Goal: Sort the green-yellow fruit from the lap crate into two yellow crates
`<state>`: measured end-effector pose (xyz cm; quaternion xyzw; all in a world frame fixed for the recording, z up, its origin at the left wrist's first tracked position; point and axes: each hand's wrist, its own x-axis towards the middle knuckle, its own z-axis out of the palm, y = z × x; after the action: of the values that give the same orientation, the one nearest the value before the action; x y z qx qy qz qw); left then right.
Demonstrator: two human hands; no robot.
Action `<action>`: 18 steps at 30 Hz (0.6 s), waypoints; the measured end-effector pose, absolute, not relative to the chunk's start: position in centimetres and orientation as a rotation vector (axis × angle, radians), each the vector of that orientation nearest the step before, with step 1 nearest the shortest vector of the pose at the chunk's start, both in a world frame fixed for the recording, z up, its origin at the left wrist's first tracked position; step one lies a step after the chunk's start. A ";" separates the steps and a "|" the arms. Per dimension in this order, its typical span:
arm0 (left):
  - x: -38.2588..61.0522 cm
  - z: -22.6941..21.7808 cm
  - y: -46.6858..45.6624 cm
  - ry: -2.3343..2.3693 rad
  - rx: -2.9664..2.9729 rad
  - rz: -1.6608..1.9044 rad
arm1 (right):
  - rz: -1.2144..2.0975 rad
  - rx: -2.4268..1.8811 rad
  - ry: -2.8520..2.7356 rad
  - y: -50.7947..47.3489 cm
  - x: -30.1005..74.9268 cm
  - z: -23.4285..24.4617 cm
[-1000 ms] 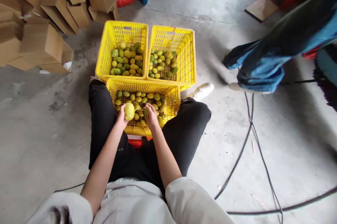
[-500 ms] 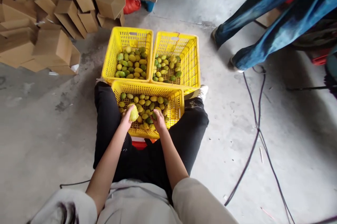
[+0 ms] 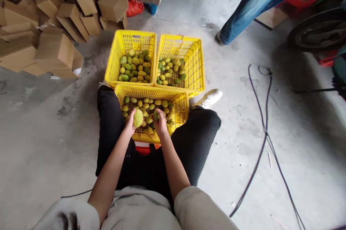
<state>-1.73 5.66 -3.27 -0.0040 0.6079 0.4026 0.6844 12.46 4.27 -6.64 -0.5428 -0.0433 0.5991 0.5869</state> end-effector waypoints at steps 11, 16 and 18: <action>-1.7 -3.1 5.5 1.307 -0.044 1.006 | 1.500 -1.206 0.035 5.3 10.7 -5.4; -1.5 -2.5 5.6 1.271 -0.076 1.008 | 1.488 -1.204 -0.025 5.4 10.6 -5.0; -1.6 -2.4 5.6 1.250 -0.056 0.988 | 1.461 -1.231 -0.054 5.2 11.0 -5.0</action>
<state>-1.59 5.60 -2.37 -0.0252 0.5608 0.4432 0.6989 10.99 5.19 -4.97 -0.5259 -0.0231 0.6243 0.5771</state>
